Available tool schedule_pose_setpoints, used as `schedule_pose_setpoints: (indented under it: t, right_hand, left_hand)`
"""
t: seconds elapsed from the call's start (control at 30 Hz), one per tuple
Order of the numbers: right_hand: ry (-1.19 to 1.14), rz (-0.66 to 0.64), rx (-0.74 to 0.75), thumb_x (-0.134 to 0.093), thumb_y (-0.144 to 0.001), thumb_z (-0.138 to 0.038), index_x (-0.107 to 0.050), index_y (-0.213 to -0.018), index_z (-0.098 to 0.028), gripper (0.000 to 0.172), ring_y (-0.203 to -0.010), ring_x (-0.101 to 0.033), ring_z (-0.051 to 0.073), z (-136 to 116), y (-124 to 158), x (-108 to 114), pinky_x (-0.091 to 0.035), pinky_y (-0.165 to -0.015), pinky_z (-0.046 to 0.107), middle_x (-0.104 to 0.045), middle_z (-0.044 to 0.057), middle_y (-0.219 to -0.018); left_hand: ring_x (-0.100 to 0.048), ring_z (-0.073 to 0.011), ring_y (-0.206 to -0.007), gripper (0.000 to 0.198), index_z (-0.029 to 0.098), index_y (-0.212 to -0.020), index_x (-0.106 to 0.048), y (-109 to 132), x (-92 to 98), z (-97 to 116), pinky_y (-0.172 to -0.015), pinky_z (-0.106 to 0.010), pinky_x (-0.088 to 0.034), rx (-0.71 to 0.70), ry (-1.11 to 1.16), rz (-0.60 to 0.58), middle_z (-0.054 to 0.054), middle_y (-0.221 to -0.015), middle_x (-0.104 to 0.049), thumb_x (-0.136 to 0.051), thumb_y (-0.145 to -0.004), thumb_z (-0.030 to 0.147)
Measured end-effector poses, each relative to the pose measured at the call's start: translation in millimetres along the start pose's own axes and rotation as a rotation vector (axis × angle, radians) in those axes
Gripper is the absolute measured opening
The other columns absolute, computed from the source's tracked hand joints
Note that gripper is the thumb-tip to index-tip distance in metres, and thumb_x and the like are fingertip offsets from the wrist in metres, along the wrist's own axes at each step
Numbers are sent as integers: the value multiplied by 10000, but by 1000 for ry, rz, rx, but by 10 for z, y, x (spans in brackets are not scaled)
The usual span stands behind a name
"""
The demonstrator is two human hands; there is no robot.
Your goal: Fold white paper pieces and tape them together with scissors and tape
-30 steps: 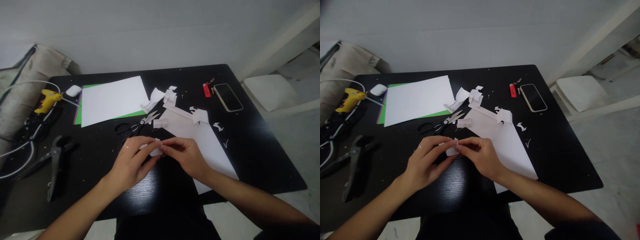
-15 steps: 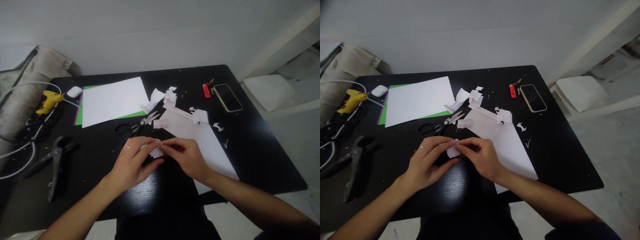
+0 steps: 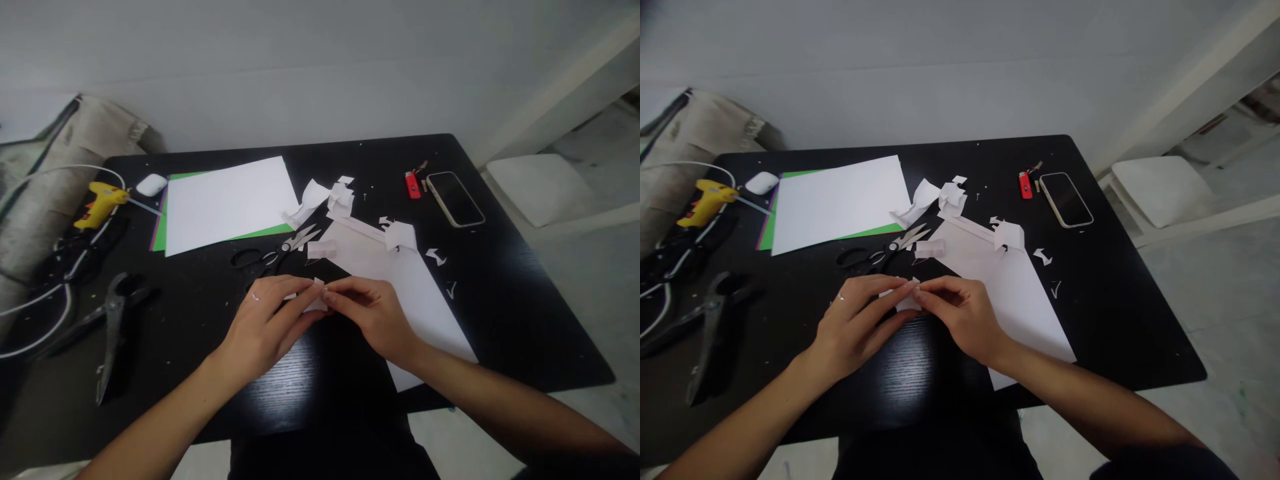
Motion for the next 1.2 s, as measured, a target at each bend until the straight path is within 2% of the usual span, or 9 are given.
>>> schedule_pose_setpoints:
  t: [0.27,0.4,0.5,0.6,0.67,0.8,1.0,1.2]
  right_hand:
    - [-27,-11,20,-831,-840,-270,-840,-853,-263,17,-766,-752,153,7,-3,1,-625,-766,273,-803,-11,-805]
    - [56,15,82,-811,-866,-270,-833,-885,-254,33,-781,-776,172,-14,5,5,-643,-753,284,-817,0,-834]
    - [203,75,210,-786,-896,-231,-814,-971,-252,83,-832,-791,178,-90,55,30,-650,-800,294,-830,8,-911]
    - [360,113,383,-790,-901,-184,-750,-1089,-256,206,-822,-793,158,-198,145,13,-645,-816,274,-823,-11,-922]
    - [434,100,492,-784,-910,-163,-703,-1141,-260,263,-826,-794,145,-258,206,-37,-643,-811,254,-816,-19,-937]
    - [537,66,632,-756,-938,-144,-666,-1153,-244,254,-855,-793,141,-334,288,-131,-639,-815,239,-807,-2,-962]
    - [572,68,640,-752,-926,-150,-673,-1113,-218,214,-825,-760,152,-372,299,-153,-616,-737,261,-785,23,-950]
    - [464,100,449,-758,-895,-161,-709,-988,-225,124,-740,-705,144,-304,180,-41,-568,-663,280,-765,7,-896]
  left_hand:
    - [-680,-229,-1101,416,96,-1310,-648,-21,40,51,-959,-374,-561,-27,-7,13,-130,-1185,-720,-773,-914,129]
    - [-677,-234,-1102,428,111,-1321,-643,-6,29,21,-953,-381,-556,-3,15,6,-127,-1191,-716,-774,-915,145]
    - [-674,-241,-1096,406,127,-1303,-651,0,5,-47,-943,-399,-554,63,96,-4,-129,-1195,-707,-764,-913,148]
    - [-676,-216,-1034,293,146,-1209,-682,-9,5,-120,-903,-385,-555,141,205,15,-106,-1117,-710,-706,-927,70]
    - [-673,-196,-981,236,159,-1141,-695,-21,7,-158,-872,-368,-553,182,267,28,-84,-1050,-710,-689,-933,46]
    - [-661,-179,-970,178,169,-1073,-701,-37,-41,-207,-861,-342,-550,237,363,-7,-66,-1015,-705,-683,-943,49]
    - [-647,-170,-977,155,176,-1038,-682,-3,-45,-261,-874,-322,-533,296,398,-12,-46,-983,-706,-666,-951,49]
    - [-644,-167,-959,116,186,-1012,-681,52,-16,-364,-851,-315,-525,386,377,18,-43,-992,-682,-654,-965,84]
Point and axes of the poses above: each hand's wrist, its own y-axis away from the middle knuckle, its own x-axis out of the back of the hand, z = x × y, the point moved 10 cm from there along -y, towards the middle knuckle
